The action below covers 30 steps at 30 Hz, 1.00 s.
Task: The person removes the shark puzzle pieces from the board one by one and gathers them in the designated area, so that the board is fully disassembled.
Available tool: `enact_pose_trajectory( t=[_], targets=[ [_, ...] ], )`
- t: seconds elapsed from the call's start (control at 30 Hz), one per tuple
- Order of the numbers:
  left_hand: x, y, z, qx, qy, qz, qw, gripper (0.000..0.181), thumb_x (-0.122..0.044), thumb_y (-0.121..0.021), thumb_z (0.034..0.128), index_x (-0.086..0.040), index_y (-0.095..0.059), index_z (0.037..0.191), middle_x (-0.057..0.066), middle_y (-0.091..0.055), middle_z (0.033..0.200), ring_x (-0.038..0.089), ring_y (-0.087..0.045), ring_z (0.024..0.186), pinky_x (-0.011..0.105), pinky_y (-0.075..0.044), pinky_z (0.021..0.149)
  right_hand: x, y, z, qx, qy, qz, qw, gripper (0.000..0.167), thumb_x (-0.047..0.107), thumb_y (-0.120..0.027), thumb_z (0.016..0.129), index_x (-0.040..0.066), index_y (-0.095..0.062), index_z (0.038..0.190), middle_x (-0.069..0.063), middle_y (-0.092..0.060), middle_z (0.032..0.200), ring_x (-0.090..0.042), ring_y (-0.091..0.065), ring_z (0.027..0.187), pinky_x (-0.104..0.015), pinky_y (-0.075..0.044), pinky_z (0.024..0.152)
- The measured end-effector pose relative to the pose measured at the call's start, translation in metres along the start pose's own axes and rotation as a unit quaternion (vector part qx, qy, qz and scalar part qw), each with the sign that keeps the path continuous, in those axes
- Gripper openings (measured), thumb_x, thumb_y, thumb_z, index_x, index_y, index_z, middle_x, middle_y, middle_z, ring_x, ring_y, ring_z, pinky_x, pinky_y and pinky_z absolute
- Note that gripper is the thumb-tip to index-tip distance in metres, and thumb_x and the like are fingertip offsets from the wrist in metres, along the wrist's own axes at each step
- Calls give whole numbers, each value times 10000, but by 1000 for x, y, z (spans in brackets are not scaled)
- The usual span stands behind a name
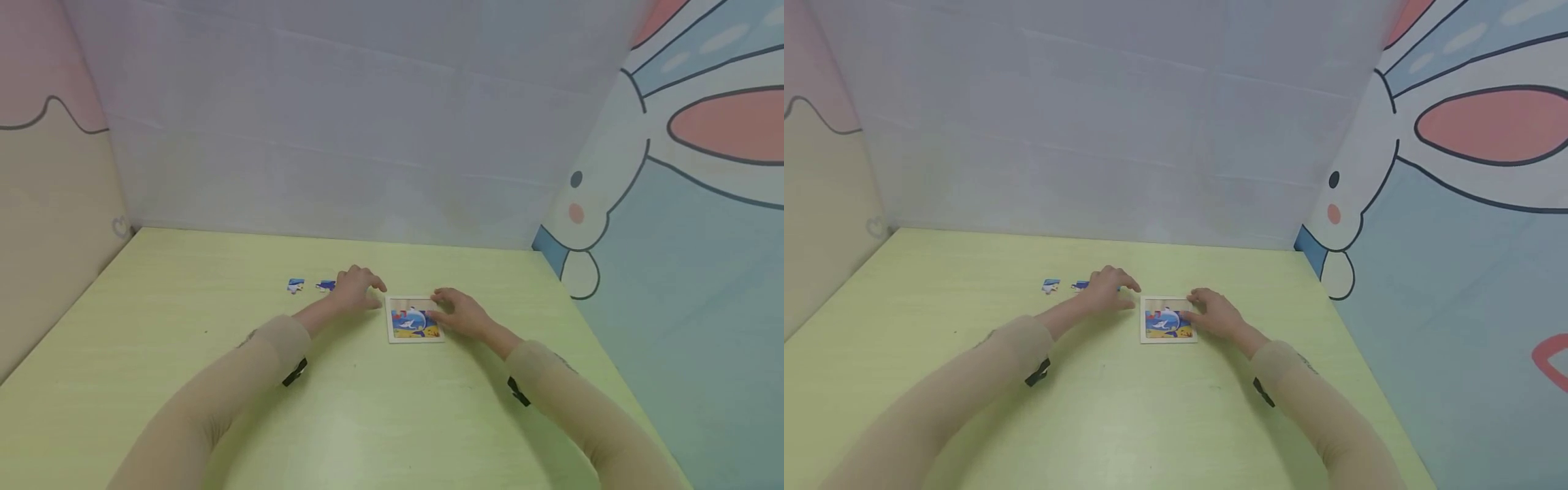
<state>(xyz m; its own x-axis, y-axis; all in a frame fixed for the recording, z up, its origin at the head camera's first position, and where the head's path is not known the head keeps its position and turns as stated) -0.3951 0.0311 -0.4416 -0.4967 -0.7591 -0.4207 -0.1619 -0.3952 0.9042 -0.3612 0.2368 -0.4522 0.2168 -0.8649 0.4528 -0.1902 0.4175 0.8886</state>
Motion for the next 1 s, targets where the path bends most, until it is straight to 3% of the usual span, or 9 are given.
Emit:
enact_pose_trajectory(
  t=[0.3, 0.57, 1.0],
  targets=[
    [-26, -13, -7, 263, -107, 6, 9996, 378, -373, -767, 770, -239, -684, 1114, 41, -580, 1216, 266, -425, 1174, 529, -296, 972, 3, -2, 7, -186, -420, -294, 9985, 628, 514, -688, 797, 74, -578, 1232, -131, -508, 1362, -326, -433, 1290, -491, -334, 1052],
    [-33, -21, -12, 474, -86, 224, 9986, 447, -457, -758, 753, -229, -691, 1131, 28, -567, 1184, 245, -433, 1142, 503, -299, 960, 6, -4, 7, -258, -506, -492, 9972, 703, 576, -710, 740, 73, -579, 1213, -123, -535, 1324, -320, -493, 1226, -486, -405, 987],
    [-34, -21, -13, 340, -205, -27, 9992, 396, -426, -784, 733, -203, -717, 1054, 23, -578, 1162, 242, -447, 1106, 501, -302, 934, 6, -5, 9, -203, -556, -737, 9955, 721, 571, -730, 723, 66, -569, 1211, -106, -567, 1260, -293, -542, 1149, -461, -463, 909]
  ],
)
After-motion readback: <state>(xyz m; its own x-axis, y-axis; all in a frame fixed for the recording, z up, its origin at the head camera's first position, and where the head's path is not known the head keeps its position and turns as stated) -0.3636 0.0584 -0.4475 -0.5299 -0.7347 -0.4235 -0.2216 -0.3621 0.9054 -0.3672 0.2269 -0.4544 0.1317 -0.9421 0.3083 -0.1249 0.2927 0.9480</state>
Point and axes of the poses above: each hand's wrist, its own z-axis towards the middle knuckle, its own y-axis out of the back of the hand, x = y × z, the point moved 8 cm from there along z, towards the middle knuckle
